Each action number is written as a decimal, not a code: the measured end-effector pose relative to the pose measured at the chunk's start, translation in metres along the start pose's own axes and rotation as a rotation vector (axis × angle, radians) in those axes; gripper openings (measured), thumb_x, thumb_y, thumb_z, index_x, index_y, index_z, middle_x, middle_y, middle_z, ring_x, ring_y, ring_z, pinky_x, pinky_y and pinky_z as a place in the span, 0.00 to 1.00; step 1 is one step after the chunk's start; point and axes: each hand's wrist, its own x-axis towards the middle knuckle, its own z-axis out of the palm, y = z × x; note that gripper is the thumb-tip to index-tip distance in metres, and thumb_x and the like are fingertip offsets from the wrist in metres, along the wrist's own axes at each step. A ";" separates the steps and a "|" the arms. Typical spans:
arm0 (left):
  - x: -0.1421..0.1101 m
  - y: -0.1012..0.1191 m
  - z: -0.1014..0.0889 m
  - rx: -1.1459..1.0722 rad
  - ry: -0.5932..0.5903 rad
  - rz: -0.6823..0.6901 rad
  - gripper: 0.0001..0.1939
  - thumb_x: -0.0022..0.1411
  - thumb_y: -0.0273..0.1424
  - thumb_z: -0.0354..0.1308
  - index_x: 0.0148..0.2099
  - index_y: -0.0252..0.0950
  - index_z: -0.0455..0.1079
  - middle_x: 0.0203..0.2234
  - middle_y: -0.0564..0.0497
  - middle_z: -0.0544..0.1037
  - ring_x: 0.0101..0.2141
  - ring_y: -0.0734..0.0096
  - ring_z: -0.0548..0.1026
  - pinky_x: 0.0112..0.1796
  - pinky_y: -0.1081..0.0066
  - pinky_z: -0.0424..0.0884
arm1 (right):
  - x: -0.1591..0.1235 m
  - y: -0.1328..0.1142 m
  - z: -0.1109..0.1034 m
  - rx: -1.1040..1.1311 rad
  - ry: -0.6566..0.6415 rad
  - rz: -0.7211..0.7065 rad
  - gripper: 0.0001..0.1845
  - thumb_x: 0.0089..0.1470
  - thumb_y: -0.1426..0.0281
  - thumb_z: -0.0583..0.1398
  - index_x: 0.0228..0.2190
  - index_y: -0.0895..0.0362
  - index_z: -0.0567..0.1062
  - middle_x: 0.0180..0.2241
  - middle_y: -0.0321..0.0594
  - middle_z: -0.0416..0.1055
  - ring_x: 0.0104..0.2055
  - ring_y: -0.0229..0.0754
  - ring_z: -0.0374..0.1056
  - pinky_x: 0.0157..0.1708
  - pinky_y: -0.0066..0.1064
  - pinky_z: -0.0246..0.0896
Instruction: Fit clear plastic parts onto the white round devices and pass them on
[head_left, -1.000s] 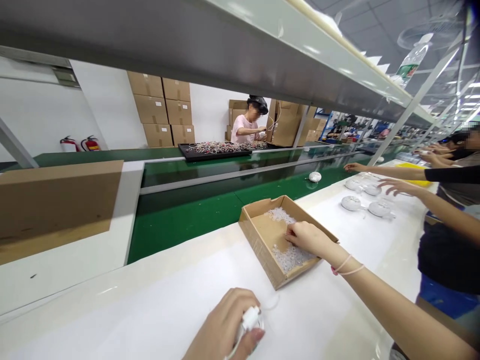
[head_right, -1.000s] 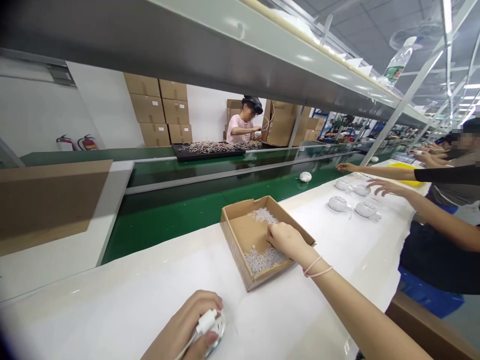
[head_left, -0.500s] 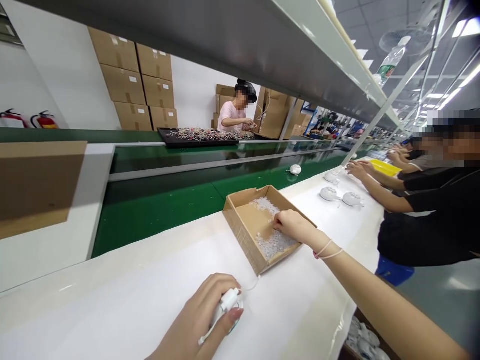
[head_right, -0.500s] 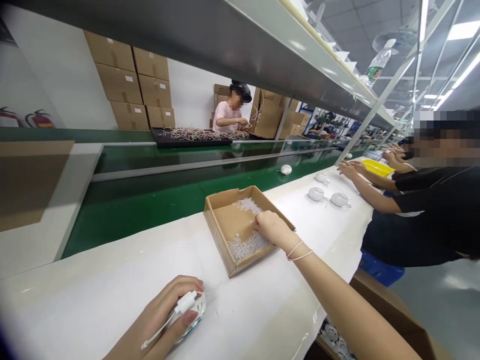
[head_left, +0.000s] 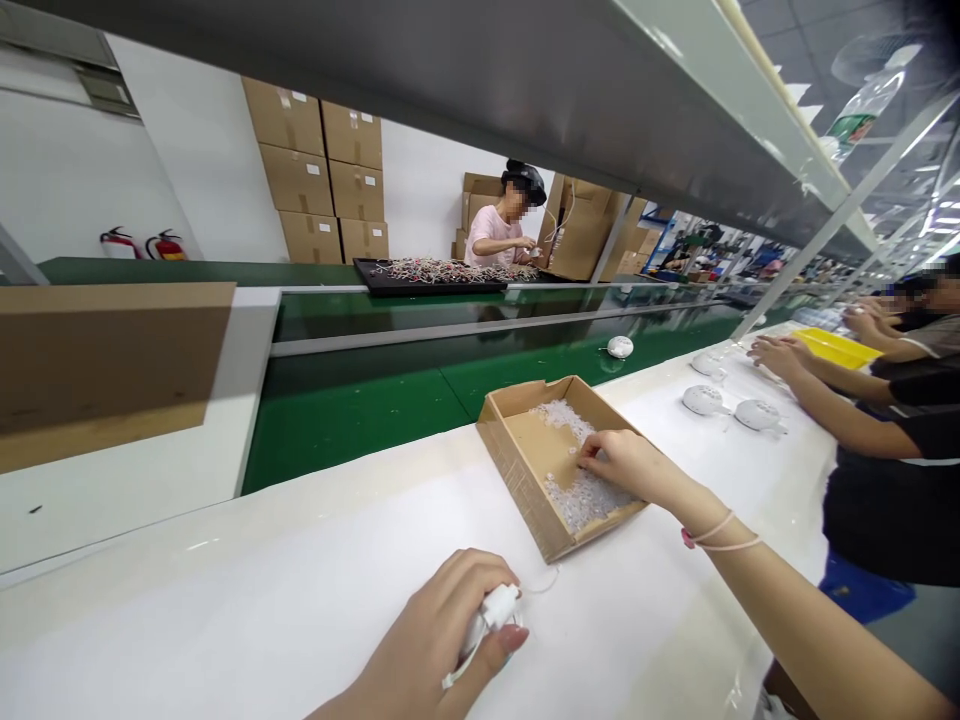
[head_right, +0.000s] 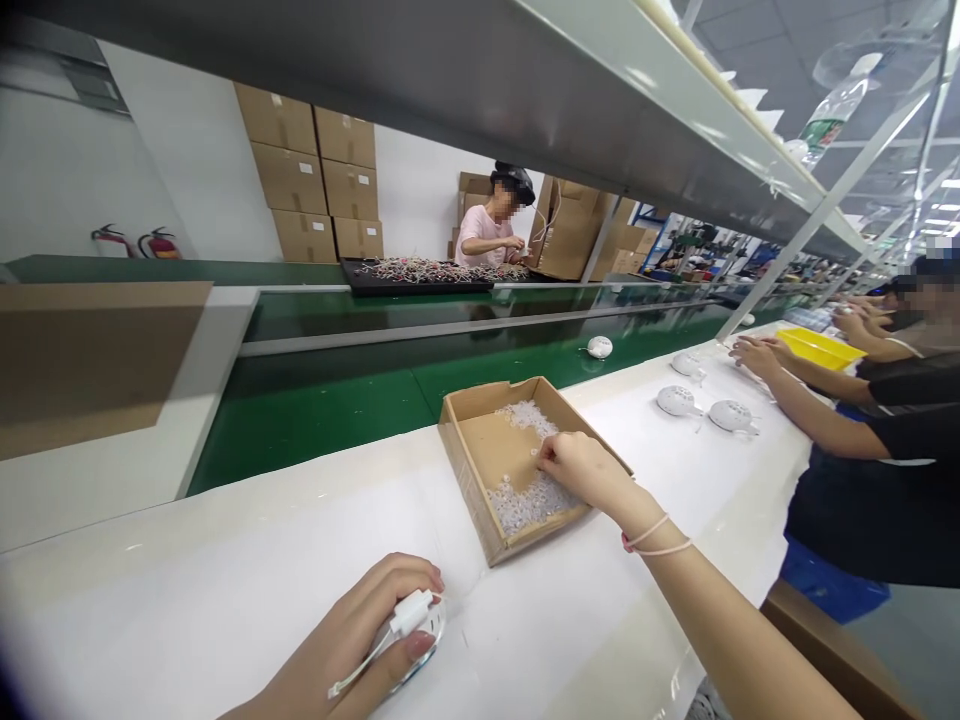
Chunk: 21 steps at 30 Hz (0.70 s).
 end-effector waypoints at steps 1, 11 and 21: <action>0.000 0.000 0.000 0.000 0.002 -0.003 0.07 0.73 0.34 0.48 0.51 0.45 0.63 0.43 0.53 0.73 0.44 0.68 0.73 0.44 0.74 0.68 | 0.000 0.000 0.000 -0.001 -0.012 -0.011 0.11 0.63 0.63 0.59 0.40 0.58 0.76 0.42 0.40 0.76 0.43 0.42 0.73 0.46 0.41 0.70; 0.000 -0.001 0.001 -0.006 -0.003 0.015 0.08 0.73 0.35 0.47 0.51 0.44 0.63 0.42 0.51 0.73 0.43 0.67 0.73 0.42 0.72 0.68 | 0.005 -0.011 -0.006 0.019 -0.023 -0.044 0.12 0.63 0.62 0.59 0.36 0.59 0.75 0.36 0.38 0.75 0.38 0.40 0.73 0.41 0.39 0.70; 0.001 0.002 0.001 0.002 -0.003 0.006 0.08 0.73 0.35 0.48 0.51 0.44 0.63 0.42 0.51 0.73 0.42 0.67 0.73 0.42 0.72 0.68 | -0.009 -0.005 -0.008 0.394 0.119 -0.082 0.09 0.61 0.65 0.60 0.35 0.58 0.76 0.30 0.35 0.76 0.31 0.38 0.71 0.35 0.34 0.67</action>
